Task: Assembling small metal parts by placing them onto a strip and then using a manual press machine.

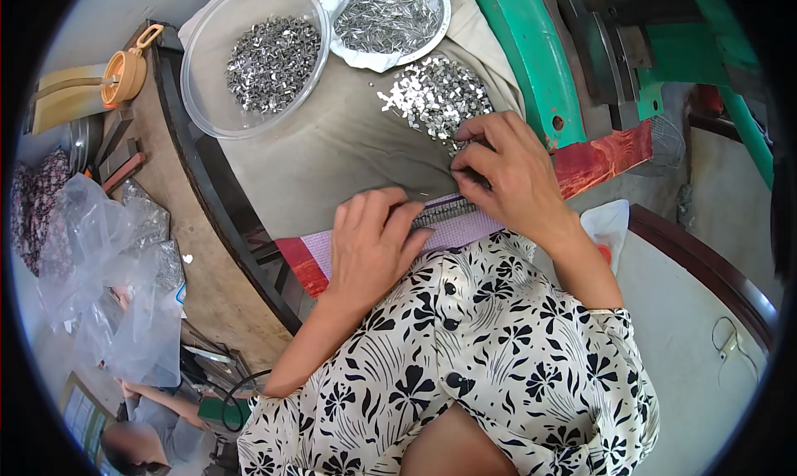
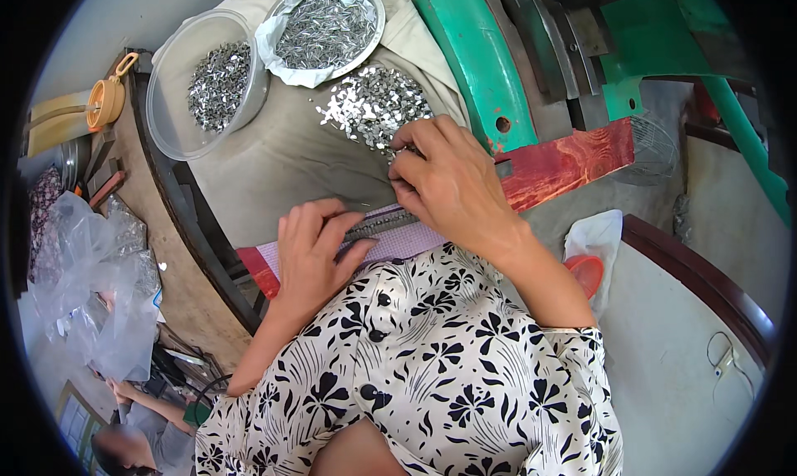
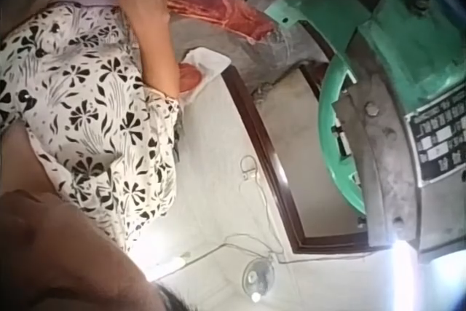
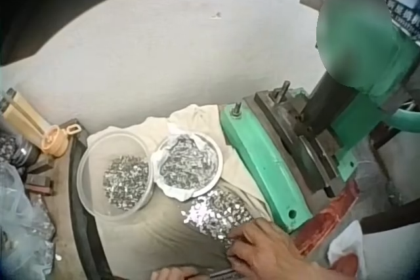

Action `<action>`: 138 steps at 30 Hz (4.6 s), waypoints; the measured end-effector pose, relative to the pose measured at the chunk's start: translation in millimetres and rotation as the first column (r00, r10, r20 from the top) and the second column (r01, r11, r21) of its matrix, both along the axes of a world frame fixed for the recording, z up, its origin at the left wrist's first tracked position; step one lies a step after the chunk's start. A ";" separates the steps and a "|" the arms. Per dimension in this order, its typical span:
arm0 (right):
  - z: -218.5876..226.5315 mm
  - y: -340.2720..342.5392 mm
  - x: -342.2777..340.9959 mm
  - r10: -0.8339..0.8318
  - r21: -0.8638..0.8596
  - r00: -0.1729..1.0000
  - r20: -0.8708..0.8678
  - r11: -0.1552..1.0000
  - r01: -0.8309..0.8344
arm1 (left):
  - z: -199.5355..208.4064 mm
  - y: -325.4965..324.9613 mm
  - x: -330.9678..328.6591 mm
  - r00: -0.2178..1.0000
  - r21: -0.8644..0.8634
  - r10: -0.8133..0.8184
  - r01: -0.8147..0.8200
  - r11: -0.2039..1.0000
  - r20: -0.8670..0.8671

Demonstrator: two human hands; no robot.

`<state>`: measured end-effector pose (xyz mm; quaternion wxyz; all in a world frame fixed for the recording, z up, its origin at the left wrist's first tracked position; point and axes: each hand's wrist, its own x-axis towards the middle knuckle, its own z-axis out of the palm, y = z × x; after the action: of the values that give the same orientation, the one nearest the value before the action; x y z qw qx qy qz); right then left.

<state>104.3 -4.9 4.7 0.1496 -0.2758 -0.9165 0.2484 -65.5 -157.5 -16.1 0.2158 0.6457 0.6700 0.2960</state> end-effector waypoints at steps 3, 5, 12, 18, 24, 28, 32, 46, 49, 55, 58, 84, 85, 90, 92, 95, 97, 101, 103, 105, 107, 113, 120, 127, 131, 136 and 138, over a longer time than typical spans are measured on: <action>1.4 7.7 -0.2 0.070 -0.002 0.998 -0.008 0.998 -0.070 | 0.1 0.1 -0.2 0.997 0.012 -0.044 0.045 0.999 -0.060; 2.5 11.6 0.8 0.124 0.013 0.992 -0.013 0.992 -0.124 | 4.5 -2.4 -5.9 0.995 -0.030 -0.054 0.052 0.998 -0.080; -3.9 8.7 -0.5 0.109 -0.007 0.994 0.011 0.994 -0.109 | 8.9 -9.5 -14.5 0.998 0.010 -0.038 0.039 0.999 -0.058; -0.2 -9.4 10.1 0.085 -0.039 0.992 -0.091 0.995 -0.089 | 6.4 -0.3 -1.4 0.997 0.096 -0.062 0.067 0.993 -0.056; -9.3 -37.2 26.9 0.036 -0.007 0.997 -0.069 0.999 -0.037 | 4.3 5.5 2.6 0.997 0.086 -0.063 0.067 0.994 -0.045; -10.0 -41.0 30.9 0.026 0.016 0.998 -0.061 1.000 -0.026 | 2.8 4.6 3.5 0.999 0.075 -0.046 0.047 0.996 -0.008; -6.4 -37.5 33.8 0.014 0.006 0.997 -0.070 1.000 -0.014 | 2.3 5.7 5.9 0.999 0.062 -0.030 0.027 0.998 0.045; 5.5 -37.2 23.3 0.100 0.189 0.993 0.058 0.976 -0.109 | -3.6 8.7 14.0 1.000 0.119 -0.015 0.013 0.993 0.018; 13.4 -25.0 15.7 0.129 0.094 0.989 0.072 0.986 -0.135 | -0.8 4.7 10.4 0.999 0.101 0.001 -0.005 0.995 0.042; -3.8 -10.3 -8.2 0.182 0.060 0.983 -0.009 0.982 -0.181 | 0.1 -9.5 -2.0 0.997 0.029 0.031 -0.033 0.999 0.074; -4.5 -6.9 -12.3 0.255 0.038 0.966 0.040 0.966 -0.256 | 0.7 -12.2 -4.6 0.996 0.054 0.062 -0.065 0.996 0.058; 15.4 -14.4 -18.4 0.250 0.137 0.919 0.306 0.943 -0.303 | -1.3 -13.4 -18.0 0.997 0.042 0.029 -0.032 0.999 0.072; 15.9 -14.7 -18.5 0.243 0.154 0.912 0.330 0.939 -0.306 | -0.3 -14.5 -20.1 0.997 0.044 0.028 -0.032 0.999 0.073; 25.8 -2.8 -9.8 0.262 0.057 0.912 0.316 0.954 -0.293 | 2.8 -18.7 -28.1 0.998 0.052 0.025 -0.027 0.998 0.051; 32.0 5.3 -11.5 0.212 -0.004 0.954 0.213 0.976 -0.216 | 2.0 -16.9 -25.3 0.998 0.073 0.016 -0.020 0.997 0.056; 40.1 17.9 -25.7 0.093 0.046 0.990 0.105 0.994 -0.098 | 0.1 -13.8 -18.7 0.997 0.096 -0.009 0.002 0.995 0.071; 39.0 28.6 -38.1 0.073 0.105 0.996 0.052 0.991 -0.078 | -2.2 -10.6 -15.0 0.996 0.101 -0.025 0.016 0.995 0.082; 21.5 53.3 -70.4 0.065 0.301 0.996 -0.055 0.952 -0.046 | -7.4 -8.2 -12.8 0.994 0.107 -0.046 0.035 0.994 0.097; 7.9 65.3 -76.0 0.077 0.370 0.994 -0.075 0.928 -0.043 | -6.3 -6.1 -11.3 0.993 0.120 -0.058 0.046 0.992 0.103; 1.3 65.8 -74.9 0.085 0.373 0.991 -0.106 0.927 -0.040 | -5.7 -5.6 -11.5 0.994 0.086 -0.046 0.038 0.996 0.096; 3.3 63.6 -70.5 0.095 0.377 0.987 -0.133 0.925 -0.039 | -7.1 -4.1 -10.4 0.994 0.087 -0.043 0.033 0.996 0.105; 26.4 19.4 -8.9 0.115 -0.005 0.992 -0.046 0.993 -0.116 | -6.9 -0.2 -8.6 0.994 0.063 -0.074 0.069 0.996 0.078; 18.6 -27.4 23.0 0.164 -0.055 0.985 0.060 0.986 -0.160 | -4.4 3.8 -1.2 0.990 0.049 -0.081 0.075 0.996 0.113; 11.1 -38.4 9.3 0.203 0.061 0.961 0.190 0.974 -0.218 | -4.3 5.6 1.3 0.990 0.029 -0.111 0.109 0.994 0.084; 10.7 -36.7 10.4 0.188 0.025 0.972 0.143 0.981 -0.193 | 0.4 0.0 -6.3 0.991 -0.012 -0.058 0.060 0.998 0.122; 10.7 -34.2 23.4 0.134 0.063 0.989 0.058 0.989 -0.137 | 5.1 -16.9 -25.8 0.998 -0.026 0.016 -0.015 1.000 0.060; 3.6 -36.4 27.9 0.120 0.055 0.991 0.065 0.991 -0.124 | 5.5 -22.0 -32.6 1.000 -0.019 0.014 -0.014 1.000 0.024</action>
<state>132.2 -41.3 8.3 0.1137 -0.2224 -0.9427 0.2213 -98.1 -179.4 -10.6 0.2277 0.6354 0.6746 0.2990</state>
